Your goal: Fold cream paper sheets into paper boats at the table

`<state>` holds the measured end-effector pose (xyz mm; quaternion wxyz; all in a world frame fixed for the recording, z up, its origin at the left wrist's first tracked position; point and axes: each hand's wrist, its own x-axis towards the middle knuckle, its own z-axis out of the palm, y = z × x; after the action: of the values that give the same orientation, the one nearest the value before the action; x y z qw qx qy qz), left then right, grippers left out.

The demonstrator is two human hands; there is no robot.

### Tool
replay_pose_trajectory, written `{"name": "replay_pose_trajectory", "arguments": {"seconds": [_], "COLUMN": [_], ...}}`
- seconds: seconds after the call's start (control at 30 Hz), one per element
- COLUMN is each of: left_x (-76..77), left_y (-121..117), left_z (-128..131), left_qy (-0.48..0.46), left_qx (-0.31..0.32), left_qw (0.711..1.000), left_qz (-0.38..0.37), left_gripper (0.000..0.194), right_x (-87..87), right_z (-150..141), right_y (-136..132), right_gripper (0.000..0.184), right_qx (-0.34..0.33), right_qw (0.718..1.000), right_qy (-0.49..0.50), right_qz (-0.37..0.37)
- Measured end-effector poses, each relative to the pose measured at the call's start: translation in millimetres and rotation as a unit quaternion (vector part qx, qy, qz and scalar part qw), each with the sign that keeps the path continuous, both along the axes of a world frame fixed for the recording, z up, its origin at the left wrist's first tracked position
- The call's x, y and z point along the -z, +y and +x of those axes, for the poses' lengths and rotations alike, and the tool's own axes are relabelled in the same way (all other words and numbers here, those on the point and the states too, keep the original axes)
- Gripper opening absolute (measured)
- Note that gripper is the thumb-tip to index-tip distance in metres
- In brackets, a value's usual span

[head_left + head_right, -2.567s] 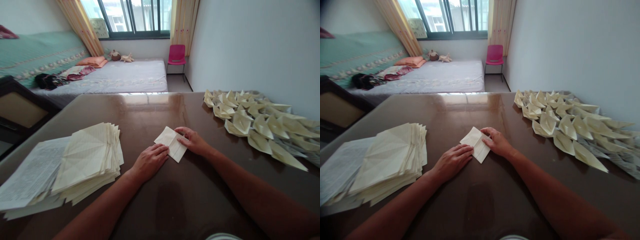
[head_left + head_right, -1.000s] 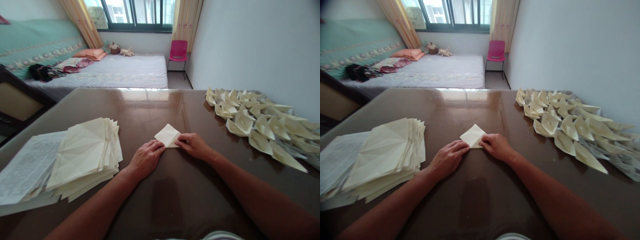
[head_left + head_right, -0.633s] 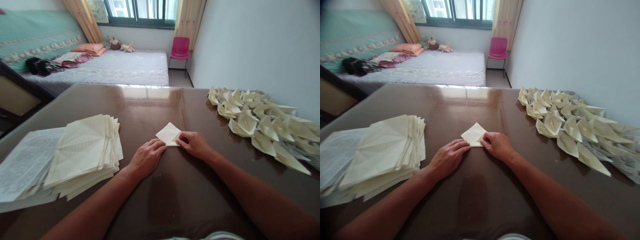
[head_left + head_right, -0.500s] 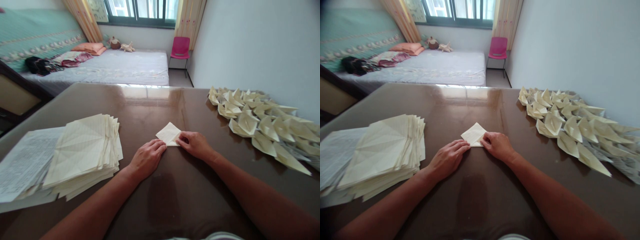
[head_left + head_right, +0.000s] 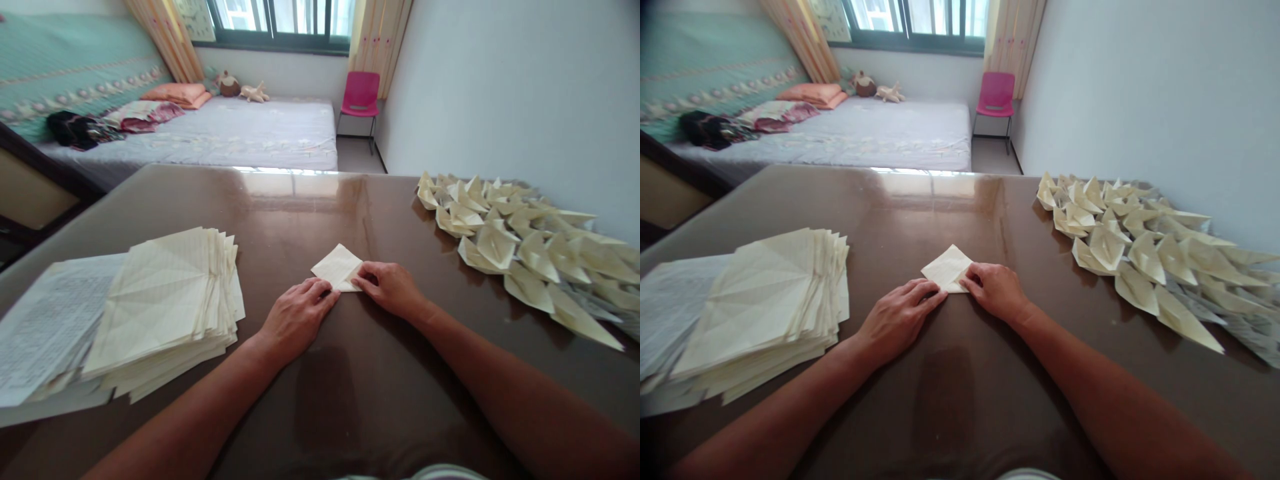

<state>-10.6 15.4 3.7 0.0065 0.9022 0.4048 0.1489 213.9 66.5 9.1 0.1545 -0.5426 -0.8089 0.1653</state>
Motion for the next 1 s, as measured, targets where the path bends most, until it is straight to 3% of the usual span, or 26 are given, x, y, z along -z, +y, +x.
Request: {"name": "replay_pose_trajectory", "arguments": {"seconds": [0.63, 0.77, 1.0], "left_x": [-6.5, -7.0, -2.8], "left_y": [2, 1, -2], "left_z": [12, 19, 18], "left_qy": [0.026, 0.039, 0.053], "left_qx": [-0.032, -0.055, -0.032], "left_qw": [0.999, 0.998, 0.998], "left_qz": [-0.024, -0.004, 0.007], "left_gripper": [0.024, 0.031, 0.037], "right_x": [-3.4, -3.3, -0.7], "right_z": [-4, -5, -5], "right_y": [-2, -2, -4], "right_gripper": [0.023, 0.023, 0.022], "right_qx": [0.015, 0.016, 0.006], "right_qw": [0.999, 0.998, 0.998], "right_qy": [-0.052, -0.059, -0.06], "right_qz": [-0.001, 0.009, 0.019]}}
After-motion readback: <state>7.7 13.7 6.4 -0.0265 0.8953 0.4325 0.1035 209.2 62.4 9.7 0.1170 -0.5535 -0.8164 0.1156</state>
